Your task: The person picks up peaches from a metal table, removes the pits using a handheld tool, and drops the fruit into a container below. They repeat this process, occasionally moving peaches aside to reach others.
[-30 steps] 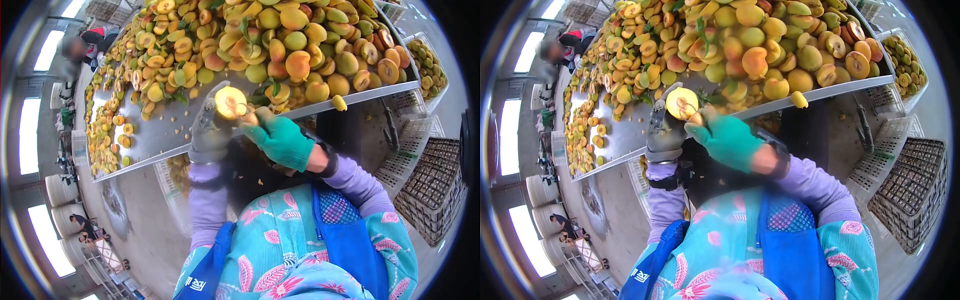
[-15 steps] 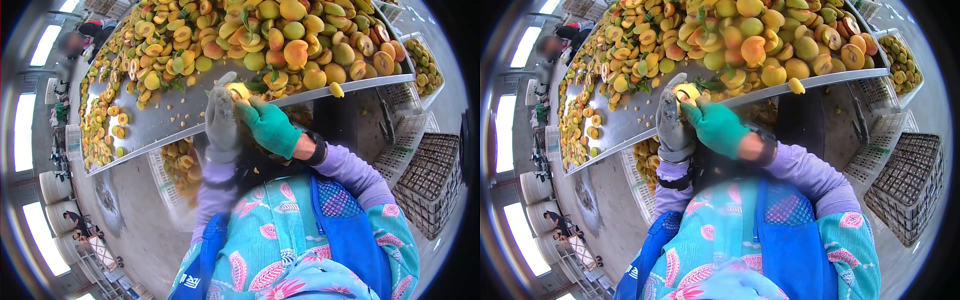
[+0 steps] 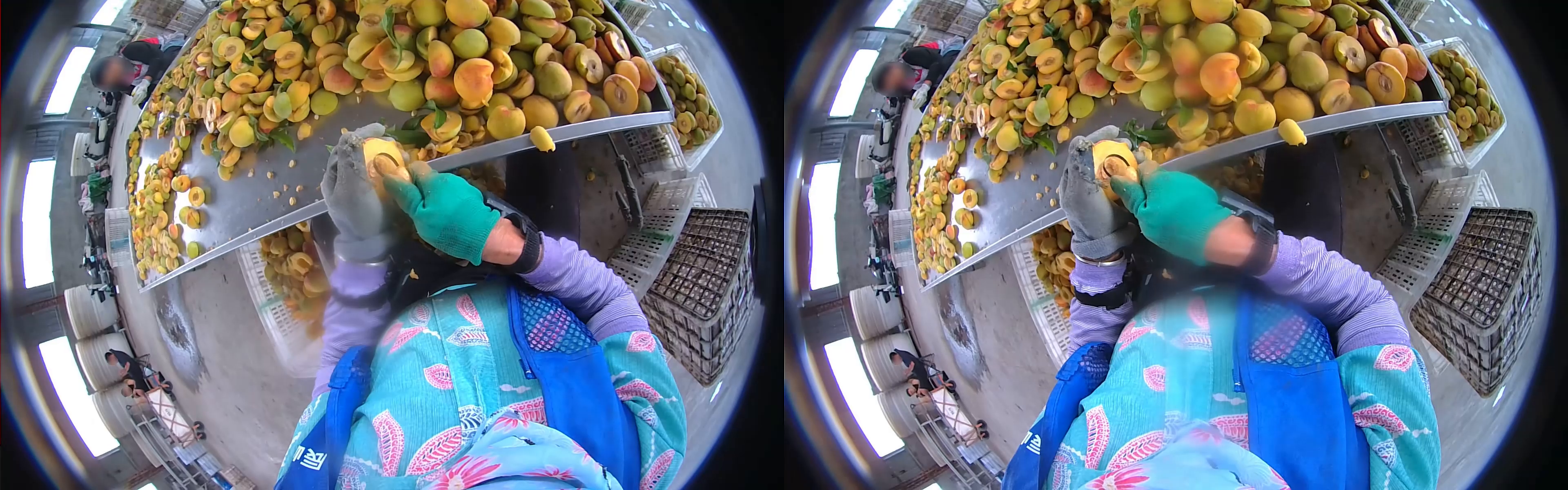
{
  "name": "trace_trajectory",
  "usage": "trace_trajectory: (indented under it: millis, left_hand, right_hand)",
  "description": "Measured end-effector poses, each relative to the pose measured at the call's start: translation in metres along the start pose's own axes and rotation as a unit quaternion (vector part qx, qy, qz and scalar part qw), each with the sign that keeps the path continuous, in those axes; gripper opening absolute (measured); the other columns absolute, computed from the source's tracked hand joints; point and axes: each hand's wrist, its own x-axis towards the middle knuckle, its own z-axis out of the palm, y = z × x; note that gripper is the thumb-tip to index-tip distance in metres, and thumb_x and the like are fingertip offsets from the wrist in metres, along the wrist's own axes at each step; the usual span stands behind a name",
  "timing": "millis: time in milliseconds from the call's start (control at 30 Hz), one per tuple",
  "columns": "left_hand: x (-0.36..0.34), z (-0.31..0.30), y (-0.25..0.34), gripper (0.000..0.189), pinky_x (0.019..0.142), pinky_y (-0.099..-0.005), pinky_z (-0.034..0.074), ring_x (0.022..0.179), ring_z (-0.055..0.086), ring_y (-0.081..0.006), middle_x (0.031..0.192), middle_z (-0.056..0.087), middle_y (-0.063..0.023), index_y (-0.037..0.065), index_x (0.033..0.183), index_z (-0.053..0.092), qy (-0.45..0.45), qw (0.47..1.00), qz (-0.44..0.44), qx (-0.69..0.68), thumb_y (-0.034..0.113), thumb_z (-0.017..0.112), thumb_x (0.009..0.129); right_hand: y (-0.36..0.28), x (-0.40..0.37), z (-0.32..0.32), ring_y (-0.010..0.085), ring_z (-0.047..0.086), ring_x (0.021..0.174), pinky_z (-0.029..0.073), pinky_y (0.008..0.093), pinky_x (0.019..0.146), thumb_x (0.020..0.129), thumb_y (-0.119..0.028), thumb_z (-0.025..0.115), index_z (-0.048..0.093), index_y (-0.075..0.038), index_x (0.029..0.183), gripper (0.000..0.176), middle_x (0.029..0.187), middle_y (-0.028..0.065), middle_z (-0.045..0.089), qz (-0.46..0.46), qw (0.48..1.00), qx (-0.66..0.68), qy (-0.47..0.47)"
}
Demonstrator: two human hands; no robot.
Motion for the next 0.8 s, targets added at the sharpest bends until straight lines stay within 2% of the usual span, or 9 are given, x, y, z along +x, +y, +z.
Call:
trace_trajectory:
  millis: [67, 133, 200, 300, 400, 533, 633, 733, 800]
  left_hand:
    - [0.000, -0.002, -0.002, 0.050, 0.075, -0.0316, 0.053, 0.082, 0.063, -0.0212, 0.094, 0.064, -0.0143, -0.005, 0.108, 0.060, -0.021, 0.987, 0.084, 0.135, 0.042, 0.043, 0.101]
    - [0.000, -0.002, -0.001, 0.048, 0.075, -0.0309, 0.053, 0.082, 0.063, -0.0205, 0.093, 0.065, -0.0139, -0.005, 0.107, 0.061, -0.013, 0.984, 0.091, 0.151, 0.040, 0.043, 0.101]
    - [-0.001, 0.005, 0.006, 0.046, 0.075, -0.0302, 0.052, 0.082, 0.063, -0.0194, 0.093, 0.065, -0.0130, -0.005, 0.106, 0.062, 0.027, 0.998, 0.019, 0.047, 0.037, 0.044, 0.101]
    - [0.002, 0.010, 0.004, 0.027, 0.068, -0.0251, 0.049, 0.076, 0.060, -0.0120, 0.089, 0.067, -0.0076, -0.003, 0.099, 0.068, 0.079, 0.996, 0.029, 0.011, 0.019, 0.051, 0.099]
    - [0.000, 0.011, 0.013, 0.024, 0.068, -0.0232, 0.048, 0.077, 0.059, -0.0104, 0.090, 0.067, -0.0067, -0.002, 0.099, 0.068, 0.062, 0.992, 0.020, 0.107, 0.016, 0.052, 0.098]
    - [-0.003, 0.011, 0.012, 0.023, 0.071, -0.0231, 0.049, 0.080, 0.060, -0.0109, 0.091, 0.067, -0.0067, -0.002, 0.097, 0.068, 0.063, 0.998, 0.021, 0.011, 0.016, 0.054, 0.098]
    - [-0.006, 0.017, 0.008, 0.023, 0.073, -0.0248, 0.052, 0.081, 0.062, -0.0124, 0.091, 0.068, -0.0079, -0.004, 0.095, 0.067, 0.111, 0.991, 0.035, -0.065, 0.016, 0.056, 0.097]
    - [-0.004, 0.003, 0.013, 0.025, 0.071, -0.0247, 0.052, 0.078, 0.063, -0.0127, 0.088, 0.069, -0.0087, -0.005, 0.096, 0.067, 0.034, 0.999, -0.010, -0.009, 0.017, 0.056, 0.097]
    - [0.001, 0.002, 0.013, 0.026, 0.067, -0.0235, 0.050, 0.073, 0.061, -0.0115, 0.084, 0.069, -0.0075, -0.004, 0.095, 0.069, 0.024, 0.999, -0.034, 0.013, 0.019, 0.057, 0.097]
  right_hand:
    - [0.001, -0.001, 0.003, 0.0443, 0.061, 0.074, 0.046, 0.0502, 0.064, 0.100, -0.041, 0.043, 0.055, 0.002, 0.105, 0.044, 0.077, 0.0252, 0.062, -0.005, 1.000, 0.031, 0.000]
    - [-0.007, 0.001, 0.007, 0.0439, 0.061, 0.075, 0.046, 0.0496, 0.065, 0.100, -0.040, 0.044, 0.055, 0.001, 0.107, 0.044, 0.079, 0.0251, 0.063, 0.091, 0.982, 0.167, 0.016]
    - [-0.010, -0.001, 0.011, 0.0435, 0.061, 0.076, 0.047, 0.0481, 0.066, 0.099, -0.040, 0.045, 0.056, 0.001, 0.108, 0.044, 0.081, 0.0251, 0.063, 0.086, 0.980, 0.175, 0.050]
    - [-0.008, 0.000, 0.024, 0.0434, 0.061, 0.078, 0.047, 0.0462, 0.067, 0.098, -0.040, 0.048, 0.056, 0.001, 0.110, 0.043, 0.083, 0.0253, 0.064, 0.100, 0.971, 0.205, 0.066]
    - [0.002, 0.001, 0.035, 0.0438, 0.061, 0.078, 0.048, 0.0450, 0.068, 0.098, -0.040, 0.050, 0.056, 0.000, 0.111, 0.043, 0.082, 0.0260, 0.063, 0.077, 0.966, 0.235, 0.078]
    - [0.002, -0.001, 0.032, 0.0414, 0.062, 0.079, 0.049, 0.0429, 0.069, 0.098, -0.040, 0.050, 0.056, 0.000, 0.113, 0.043, 0.085, 0.0256, 0.063, 0.070, 0.970, 0.227, 0.055]
    - [-0.004, -0.003, 0.048, 0.0382, 0.064, 0.082, 0.049, 0.0414, 0.070, 0.098, -0.040, 0.050, 0.056, 0.002, 0.113, 0.045, 0.090, 0.0240, 0.065, 0.122, 0.959, 0.242, 0.079]
    - [0.014, 0.001, 0.052, 0.0323, 0.064, 0.082, 0.049, 0.0407, 0.070, 0.098, -0.038, 0.050, 0.056, 0.003, 0.112, 0.044, 0.093, 0.0213, 0.067, 0.073, 0.953, 0.292, 0.027]
    - [-0.013, -0.003, 0.023, 0.0198, 0.060, 0.075, 0.049, 0.0341, 0.066, 0.100, -0.036, 0.049, 0.057, 0.005, 0.110, 0.043, 0.085, 0.0121, 0.065, 0.132, 0.906, 0.401, -0.007]
